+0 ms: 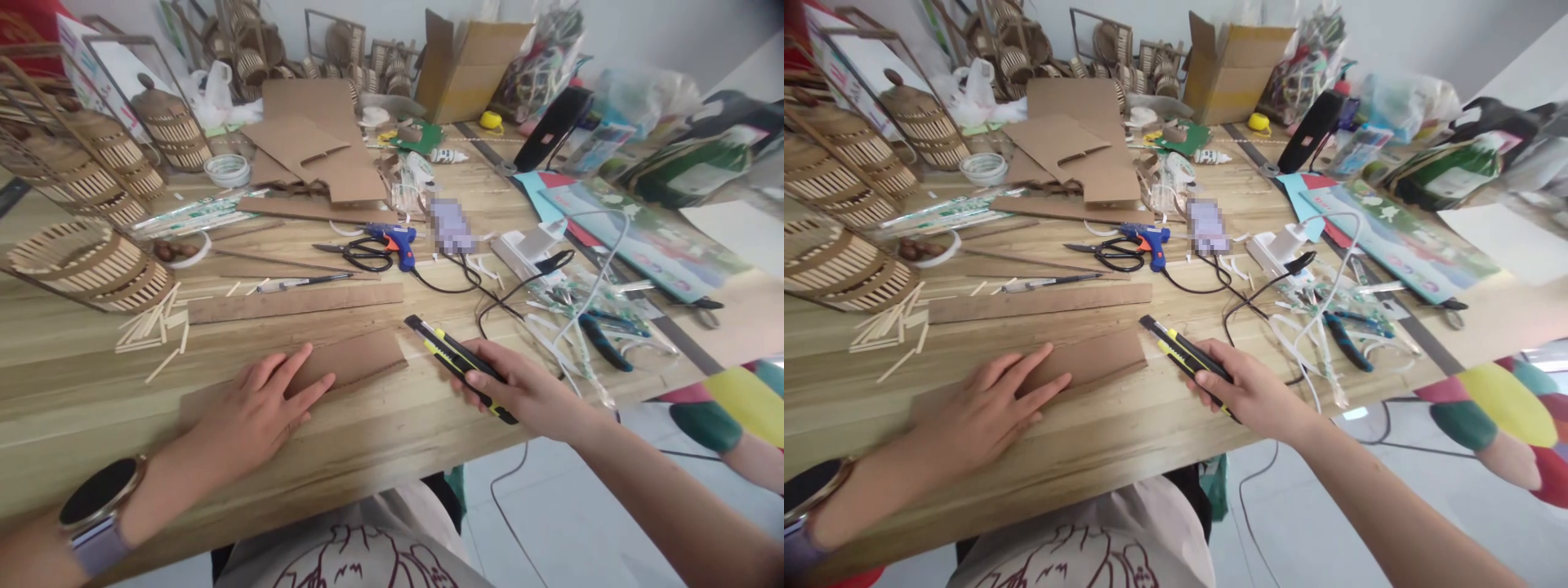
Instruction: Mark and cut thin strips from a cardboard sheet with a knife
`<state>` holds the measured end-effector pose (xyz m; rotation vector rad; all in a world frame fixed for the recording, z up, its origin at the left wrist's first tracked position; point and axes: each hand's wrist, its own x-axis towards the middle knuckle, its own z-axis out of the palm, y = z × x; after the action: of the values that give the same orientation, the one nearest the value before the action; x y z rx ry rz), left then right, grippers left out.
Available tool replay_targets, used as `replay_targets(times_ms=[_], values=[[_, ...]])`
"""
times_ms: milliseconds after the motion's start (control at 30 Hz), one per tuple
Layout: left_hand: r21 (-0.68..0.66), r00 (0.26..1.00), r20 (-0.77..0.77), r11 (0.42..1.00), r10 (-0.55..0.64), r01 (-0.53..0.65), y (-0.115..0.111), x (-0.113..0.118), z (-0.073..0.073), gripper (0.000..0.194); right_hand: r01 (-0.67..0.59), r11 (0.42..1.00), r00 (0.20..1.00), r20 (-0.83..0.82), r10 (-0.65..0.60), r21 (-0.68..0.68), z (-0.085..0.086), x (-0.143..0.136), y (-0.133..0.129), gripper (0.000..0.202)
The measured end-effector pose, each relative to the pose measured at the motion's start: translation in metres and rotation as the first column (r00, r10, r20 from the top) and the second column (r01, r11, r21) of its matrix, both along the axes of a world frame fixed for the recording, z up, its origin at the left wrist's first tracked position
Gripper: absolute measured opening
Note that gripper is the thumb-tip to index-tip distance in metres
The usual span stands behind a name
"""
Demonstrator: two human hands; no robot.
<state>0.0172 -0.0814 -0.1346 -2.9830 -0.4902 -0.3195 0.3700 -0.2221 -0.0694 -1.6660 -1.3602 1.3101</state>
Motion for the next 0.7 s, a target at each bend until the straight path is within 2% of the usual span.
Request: replay_targets(times_ms=[133, 233, 333, 400, 467, 533, 600, 700], values=[[0.013, 1.000, -0.004, 1.000, -0.011, 0.011, 0.000, 0.001, 0.002, 0.044, 0.027, 0.998, 0.999, -0.019, -0.028, -0.063, -0.005, -0.001, 0.001, 0.051], [0.019, 1.000, -0.017, 1.000, -0.018, 0.019, 0.000, 0.000, 0.003, 0.046, -0.007, 0.992, 1.000, 0.023, 0.010, -0.125, -0.007, 0.002, 0.003, 0.053], [0.012, 0.999, -0.025, 1.000, -0.022, 0.022, 0.001, -0.001, 0.004, 0.067, -0.032, 0.989, 0.982, 0.178, 0.059, -0.148, -0.005, 0.005, 0.008, 0.053], [0.008, 1.000, -0.027, 1.000, -0.015, 0.016, 0.003, -0.001, 0.004, 0.091, -0.055, 0.996, 0.934, 0.350, 0.076, -0.071, -0.002, 0.007, 0.012, 0.053], [0.010, 0.999, -0.034, 1.000, -0.010, 0.010, 0.004, -0.001, 0.004, 0.104, -0.097, 0.994, 0.858, 0.510, 0.060, 0.047, -0.001, 0.008, 0.017, 0.052], [0.015, 0.999, -0.047, 1.000, -0.004, 0.005, 0.006, -0.001, 0.004, 0.107, -0.170, 0.977, 0.801, 0.595, 0.061, 0.128, -0.003, 0.010, 0.022, 0.050], [0.009, 0.998, -0.058, 1.000, 0.012, -0.012, 0.007, -0.001, 0.004, 0.106, -0.253, 0.956, 0.771, 0.628, 0.108, 0.146, -0.007, 0.012, 0.025, 0.049], [-0.026, 0.998, -0.055, 0.999, 0.020, -0.021, 0.010, -0.002, 0.004, 0.092, -0.348, 0.926, 0.718, 0.676, 0.164, 0.145, -0.012, 0.015, 0.029, 0.046]])
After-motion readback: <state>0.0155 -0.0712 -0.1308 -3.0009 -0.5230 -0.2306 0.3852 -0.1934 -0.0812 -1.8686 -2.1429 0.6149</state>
